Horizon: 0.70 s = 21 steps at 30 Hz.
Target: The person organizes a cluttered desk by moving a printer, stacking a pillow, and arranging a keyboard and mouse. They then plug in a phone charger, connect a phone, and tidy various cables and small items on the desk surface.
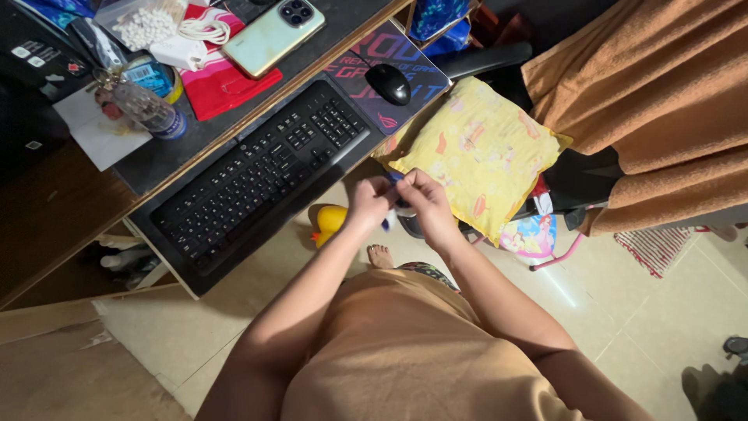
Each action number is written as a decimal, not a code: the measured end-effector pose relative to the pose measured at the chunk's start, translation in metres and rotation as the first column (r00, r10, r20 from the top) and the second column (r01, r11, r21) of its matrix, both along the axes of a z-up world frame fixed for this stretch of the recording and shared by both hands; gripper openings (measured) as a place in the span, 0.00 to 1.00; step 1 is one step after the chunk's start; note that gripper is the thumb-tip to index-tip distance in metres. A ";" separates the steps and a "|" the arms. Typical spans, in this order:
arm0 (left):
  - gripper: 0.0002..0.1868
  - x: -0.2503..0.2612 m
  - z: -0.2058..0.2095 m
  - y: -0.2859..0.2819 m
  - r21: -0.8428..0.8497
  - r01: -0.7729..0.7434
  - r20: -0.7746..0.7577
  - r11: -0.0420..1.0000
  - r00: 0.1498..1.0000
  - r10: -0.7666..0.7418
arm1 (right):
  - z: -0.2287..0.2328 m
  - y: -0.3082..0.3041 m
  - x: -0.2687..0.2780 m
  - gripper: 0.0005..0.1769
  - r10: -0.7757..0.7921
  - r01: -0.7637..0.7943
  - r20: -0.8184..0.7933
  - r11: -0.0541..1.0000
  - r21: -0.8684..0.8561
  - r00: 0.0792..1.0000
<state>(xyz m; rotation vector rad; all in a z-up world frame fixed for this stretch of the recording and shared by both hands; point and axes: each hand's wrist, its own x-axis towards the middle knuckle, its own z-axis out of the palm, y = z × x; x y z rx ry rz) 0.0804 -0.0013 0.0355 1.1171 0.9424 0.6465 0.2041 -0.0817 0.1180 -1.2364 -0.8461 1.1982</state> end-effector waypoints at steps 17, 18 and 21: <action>0.18 -0.114 0.168 0.030 0.320 0.315 0.161 0.894 0.911 -0.379 | 0.037 0.074 0.008 0.16 0.771 -0.832 0.356 0.553 0.040 0.529; 0.18 -0.119 0.165 0.026 0.420 0.280 0.013 0.863 0.949 -0.314 | 0.040 0.073 -0.003 0.14 0.720 -0.790 0.402 0.613 0.014 0.566; 0.14 -0.132 0.139 0.017 0.603 0.243 -0.370 0.759 0.929 -0.003 | 0.058 0.071 -0.032 0.13 0.599 -0.697 0.525 0.717 -0.015 0.605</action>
